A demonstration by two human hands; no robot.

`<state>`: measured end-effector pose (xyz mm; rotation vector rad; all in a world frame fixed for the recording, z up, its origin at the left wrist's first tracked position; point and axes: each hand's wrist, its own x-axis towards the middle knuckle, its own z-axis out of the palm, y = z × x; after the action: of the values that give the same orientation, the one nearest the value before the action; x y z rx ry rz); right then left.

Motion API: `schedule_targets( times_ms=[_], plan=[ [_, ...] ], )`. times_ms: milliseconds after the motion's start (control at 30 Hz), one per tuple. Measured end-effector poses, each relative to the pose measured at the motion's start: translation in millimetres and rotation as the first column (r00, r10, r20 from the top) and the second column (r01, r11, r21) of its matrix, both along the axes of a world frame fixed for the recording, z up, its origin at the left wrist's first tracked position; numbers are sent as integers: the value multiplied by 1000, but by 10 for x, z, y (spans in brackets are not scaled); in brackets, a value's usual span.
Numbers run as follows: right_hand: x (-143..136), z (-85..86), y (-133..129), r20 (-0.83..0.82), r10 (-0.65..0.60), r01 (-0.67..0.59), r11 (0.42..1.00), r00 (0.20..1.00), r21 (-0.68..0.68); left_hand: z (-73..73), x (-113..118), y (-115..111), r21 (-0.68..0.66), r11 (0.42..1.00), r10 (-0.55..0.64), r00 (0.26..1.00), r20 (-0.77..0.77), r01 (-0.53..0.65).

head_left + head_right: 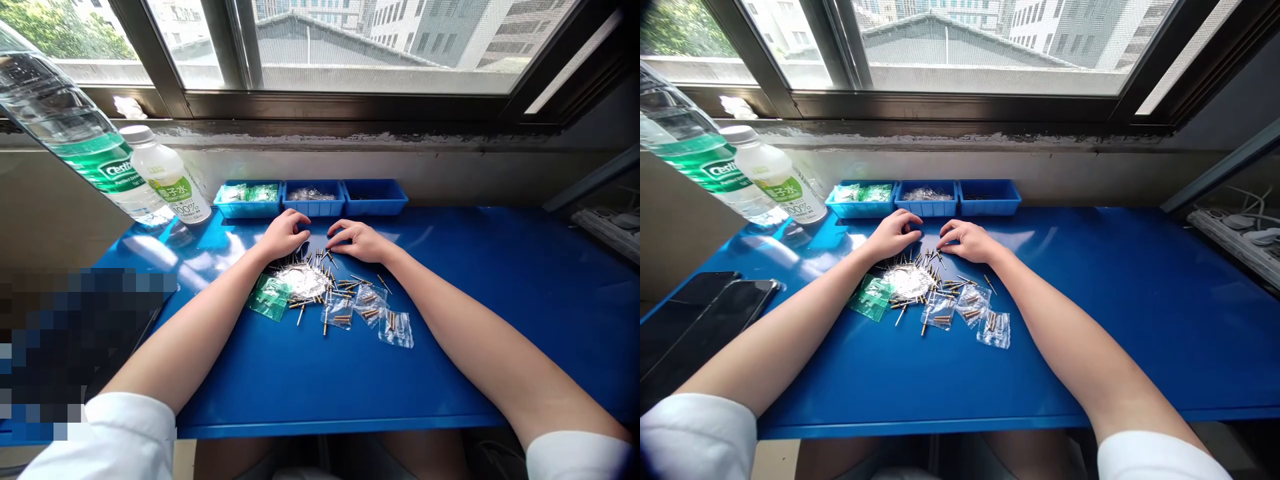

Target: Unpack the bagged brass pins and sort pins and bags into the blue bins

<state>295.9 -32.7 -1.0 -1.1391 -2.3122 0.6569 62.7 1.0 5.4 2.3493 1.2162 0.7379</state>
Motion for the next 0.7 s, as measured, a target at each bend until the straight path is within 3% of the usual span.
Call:
schedule_targets(
  times_ms=[133,267,433,567,700],
  plan=[
    [-26,23,-6,-58,-43,41,999,997,-34,-6,-5,-6,0,1000,1,1000,14,-1],
    [-38,25,8,-154,-173,156,981,973,-114,-16,-14,-3,4,1000,-8,1000,6,8],
    [-9,-62,82,-424,-376,329,927,824,-182,-26,-20,8,8,1000,-19,1000,-18,19],
    [33,-115,149,-521,-527,569,817,671,-93,-34,-22,19,15,1000,-25,999,-37,25],
    [126,-110,203,-508,-646,763,646,570,35,-45,-28,32,16,999,-29,999,-36,29]
  ],
)
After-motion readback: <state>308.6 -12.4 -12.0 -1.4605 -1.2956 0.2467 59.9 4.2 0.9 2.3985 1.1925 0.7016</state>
